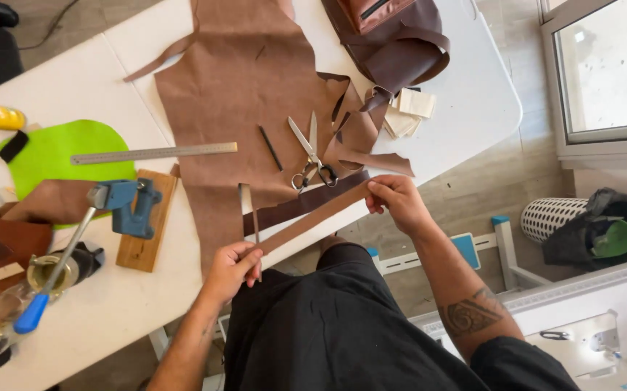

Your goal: Cutting a strip of leather from a hide with scissors and applying adhesive to the strip at a sewing station.

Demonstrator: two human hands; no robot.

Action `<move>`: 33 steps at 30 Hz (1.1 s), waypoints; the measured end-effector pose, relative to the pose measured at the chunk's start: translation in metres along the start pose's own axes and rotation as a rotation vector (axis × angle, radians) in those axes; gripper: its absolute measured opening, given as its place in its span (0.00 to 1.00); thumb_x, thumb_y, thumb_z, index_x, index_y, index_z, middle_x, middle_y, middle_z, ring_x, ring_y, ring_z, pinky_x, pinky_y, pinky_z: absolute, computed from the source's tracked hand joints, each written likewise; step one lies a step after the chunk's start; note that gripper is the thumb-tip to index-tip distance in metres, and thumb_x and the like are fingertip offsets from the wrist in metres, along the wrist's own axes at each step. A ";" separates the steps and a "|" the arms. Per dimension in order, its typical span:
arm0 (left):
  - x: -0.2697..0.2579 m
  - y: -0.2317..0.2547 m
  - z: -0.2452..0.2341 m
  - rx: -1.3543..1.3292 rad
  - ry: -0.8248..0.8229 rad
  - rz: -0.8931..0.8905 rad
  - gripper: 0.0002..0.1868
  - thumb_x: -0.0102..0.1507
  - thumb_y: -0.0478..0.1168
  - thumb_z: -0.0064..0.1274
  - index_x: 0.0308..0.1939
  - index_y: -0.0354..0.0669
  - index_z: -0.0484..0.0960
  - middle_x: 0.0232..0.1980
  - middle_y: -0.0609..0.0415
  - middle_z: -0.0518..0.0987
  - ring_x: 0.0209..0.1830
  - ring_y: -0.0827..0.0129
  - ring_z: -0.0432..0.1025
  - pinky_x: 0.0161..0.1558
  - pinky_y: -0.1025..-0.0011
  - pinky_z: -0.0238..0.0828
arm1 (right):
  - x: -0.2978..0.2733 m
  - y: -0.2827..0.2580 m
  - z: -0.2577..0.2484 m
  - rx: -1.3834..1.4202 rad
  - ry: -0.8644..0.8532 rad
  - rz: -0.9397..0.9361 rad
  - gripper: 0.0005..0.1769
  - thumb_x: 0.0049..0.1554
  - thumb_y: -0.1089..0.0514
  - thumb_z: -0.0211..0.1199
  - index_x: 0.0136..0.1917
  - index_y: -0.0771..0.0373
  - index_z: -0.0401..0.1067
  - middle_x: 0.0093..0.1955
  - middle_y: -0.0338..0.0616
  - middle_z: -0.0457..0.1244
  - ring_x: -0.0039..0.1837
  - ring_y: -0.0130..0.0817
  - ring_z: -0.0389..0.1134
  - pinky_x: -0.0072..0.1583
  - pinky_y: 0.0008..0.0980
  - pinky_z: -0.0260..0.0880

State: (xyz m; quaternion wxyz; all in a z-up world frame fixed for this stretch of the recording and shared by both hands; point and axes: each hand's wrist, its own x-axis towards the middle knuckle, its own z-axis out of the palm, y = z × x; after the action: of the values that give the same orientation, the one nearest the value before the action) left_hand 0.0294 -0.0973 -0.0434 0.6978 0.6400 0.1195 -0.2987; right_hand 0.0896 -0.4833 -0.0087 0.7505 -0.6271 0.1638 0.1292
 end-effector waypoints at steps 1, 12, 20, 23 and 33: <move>0.011 0.009 0.011 -0.007 0.010 -0.016 0.08 0.65 0.36 0.56 0.34 0.34 0.84 0.13 0.47 0.74 0.06 0.67 0.68 0.13 0.76 0.62 | 0.011 -0.009 -0.014 -0.001 -0.006 0.019 0.10 0.62 0.68 0.55 0.45 0.76 0.75 0.29 0.54 0.63 0.29 0.37 0.67 0.32 0.25 0.64; 0.019 0.034 0.058 -0.154 0.253 0.082 0.06 0.65 0.33 0.56 0.37 0.32 0.83 0.14 0.47 0.72 0.06 0.67 0.67 0.13 0.77 0.62 | 0.055 -0.053 -0.049 -0.249 -0.110 -0.017 0.10 0.62 0.68 0.57 0.44 0.74 0.78 0.33 0.54 0.65 0.35 0.39 0.70 0.37 0.28 0.65; 0.038 -0.034 0.064 -0.228 0.373 0.044 0.06 0.66 0.31 0.52 0.36 0.31 0.82 0.13 0.53 0.67 0.05 0.73 0.61 0.11 0.80 0.53 | 0.031 -0.052 -0.038 -0.653 -0.060 -0.044 0.10 0.62 0.60 0.63 0.43 0.65 0.81 0.27 0.46 0.63 0.32 0.33 0.60 0.35 0.30 0.61; 0.050 -0.047 0.063 -0.227 0.346 0.043 0.06 0.66 0.31 0.53 0.37 0.30 0.83 0.13 0.51 0.69 0.05 0.71 0.64 0.11 0.79 0.54 | 0.026 -0.051 -0.036 -0.676 -0.035 -0.058 0.10 0.64 0.61 0.61 0.44 0.68 0.79 0.27 0.48 0.65 0.31 0.34 0.60 0.33 0.30 0.59; 0.054 -0.053 0.037 -0.093 0.189 -0.025 0.09 0.66 0.30 0.44 0.31 0.42 0.74 0.26 0.52 0.80 0.18 0.69 0.75 0.22 0.78 0.60 | -0.006 -0.082 0.024 -0.832 -0.074 -0.235 0.07 0.66 0.68 0.59 0.49 0.66 0.79 0.44 0.41 0.70 0.47 0.27 0.66 0.51 0.27 0.66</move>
State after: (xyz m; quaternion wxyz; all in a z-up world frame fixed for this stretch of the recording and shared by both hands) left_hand 0.0343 -0.1471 -0.1114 0.7085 0.6309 0.2063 -0.2397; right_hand 0.1183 -0.4747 0.0712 0.4489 -0.8854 -0.0017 0.1203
